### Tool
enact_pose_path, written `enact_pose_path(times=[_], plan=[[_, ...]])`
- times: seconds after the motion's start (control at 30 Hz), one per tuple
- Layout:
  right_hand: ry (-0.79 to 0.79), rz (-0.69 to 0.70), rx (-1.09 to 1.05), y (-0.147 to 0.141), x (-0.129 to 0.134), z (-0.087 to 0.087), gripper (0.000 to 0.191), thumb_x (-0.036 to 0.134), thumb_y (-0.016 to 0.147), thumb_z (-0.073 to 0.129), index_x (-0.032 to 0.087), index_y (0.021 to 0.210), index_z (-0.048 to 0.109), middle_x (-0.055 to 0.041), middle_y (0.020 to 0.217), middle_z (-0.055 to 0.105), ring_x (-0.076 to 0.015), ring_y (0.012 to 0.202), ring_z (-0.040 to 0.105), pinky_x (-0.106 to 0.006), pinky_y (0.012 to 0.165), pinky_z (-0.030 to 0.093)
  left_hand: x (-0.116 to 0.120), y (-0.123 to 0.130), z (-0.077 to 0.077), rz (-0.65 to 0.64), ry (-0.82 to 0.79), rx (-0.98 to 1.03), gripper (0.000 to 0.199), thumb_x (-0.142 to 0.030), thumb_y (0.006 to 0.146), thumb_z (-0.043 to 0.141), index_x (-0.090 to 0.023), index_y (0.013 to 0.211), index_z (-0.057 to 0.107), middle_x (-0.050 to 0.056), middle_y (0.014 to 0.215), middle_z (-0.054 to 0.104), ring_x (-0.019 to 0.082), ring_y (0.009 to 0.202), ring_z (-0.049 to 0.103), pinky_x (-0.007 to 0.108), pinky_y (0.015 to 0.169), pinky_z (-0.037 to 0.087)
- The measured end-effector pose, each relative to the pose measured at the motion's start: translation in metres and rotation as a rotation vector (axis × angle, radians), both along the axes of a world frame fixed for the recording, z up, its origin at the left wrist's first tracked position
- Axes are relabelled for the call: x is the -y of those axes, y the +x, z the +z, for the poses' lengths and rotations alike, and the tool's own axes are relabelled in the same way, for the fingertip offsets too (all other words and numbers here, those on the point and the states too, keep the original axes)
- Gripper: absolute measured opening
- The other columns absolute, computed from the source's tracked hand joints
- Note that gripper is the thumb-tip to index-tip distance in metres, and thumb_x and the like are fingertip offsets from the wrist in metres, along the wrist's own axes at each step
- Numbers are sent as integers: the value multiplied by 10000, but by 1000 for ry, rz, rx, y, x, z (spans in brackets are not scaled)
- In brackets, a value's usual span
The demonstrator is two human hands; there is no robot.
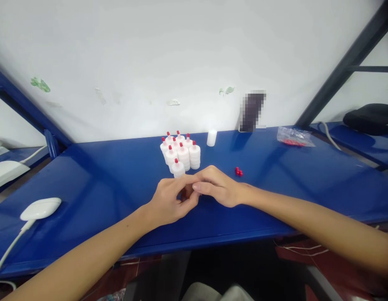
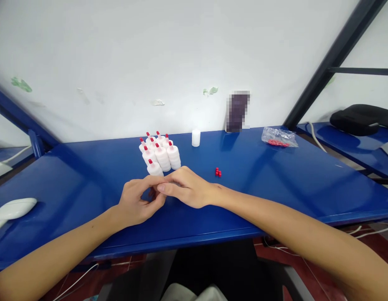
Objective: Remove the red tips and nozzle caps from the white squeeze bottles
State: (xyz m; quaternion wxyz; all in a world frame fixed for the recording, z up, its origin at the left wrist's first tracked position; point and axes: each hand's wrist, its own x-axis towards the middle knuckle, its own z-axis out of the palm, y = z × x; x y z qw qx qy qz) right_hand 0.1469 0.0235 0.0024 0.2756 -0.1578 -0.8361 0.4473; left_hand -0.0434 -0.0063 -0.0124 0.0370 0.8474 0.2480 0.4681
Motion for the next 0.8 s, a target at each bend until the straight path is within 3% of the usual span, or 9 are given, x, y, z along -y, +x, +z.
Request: enact_pose_path(times=[0.17,0.33,0.4,0.6,0.7,0.8], plan=[[29,-59,-18,0,0,-3,421,420,994,485,155,683,585,41,596,429,-84,542,373,-238,524,303,-1,-1,-1,-40,-61,11,135,-97,901,559,-201,986,564,-77,603,581,48,483,495,147,516,433],[-65,-103,-25,-1,0,-5,503,461,985,484,166,577,498,40,533,409,-83,503,364,-249,498,284,0,0,-4,-189,-381,18,103,-124,974,491,-206,1036,499,-32,750,675,48,508,523,155,495,403],[-73,-129,-11,-1,0,-5,514,492,976,480,167,579,508,39,526,407,-86,499,356,-252,496,281,-1,0,-5,-219,-464,19,87,-148,993,475,-207,1055,491,-42,726,645,49,496,491,161,487,379],[8,-143,-10,-1,1,-7,418,520,986,437,171,829,605,0,699,553,-130,631,461,-263,581,364,-5,-2,-4,-111,-356,-24,46,-194,977,532,-206,1002,568,-81,621,412,62,523,392,184,537,364],[49,-143,9,2,0,-5,354,510,999,419,189,1005,567,32,691,528,-119,597,429,-258,575,348,-4,-5,-3,-104,-330,-27,34,-177,978,512,-209,990,514,-93,599,421,58,490,387,173,506,356],[191,-221,10,11,-8,0,387,524,999,401,209,1209,480,60,668,491,-119,563,416,-262,573,334,-7,-11,-4,-61,-124,45,95,-161,957,516,-213,1020,468,-94,609,489,51,461,426,163,490,374]])
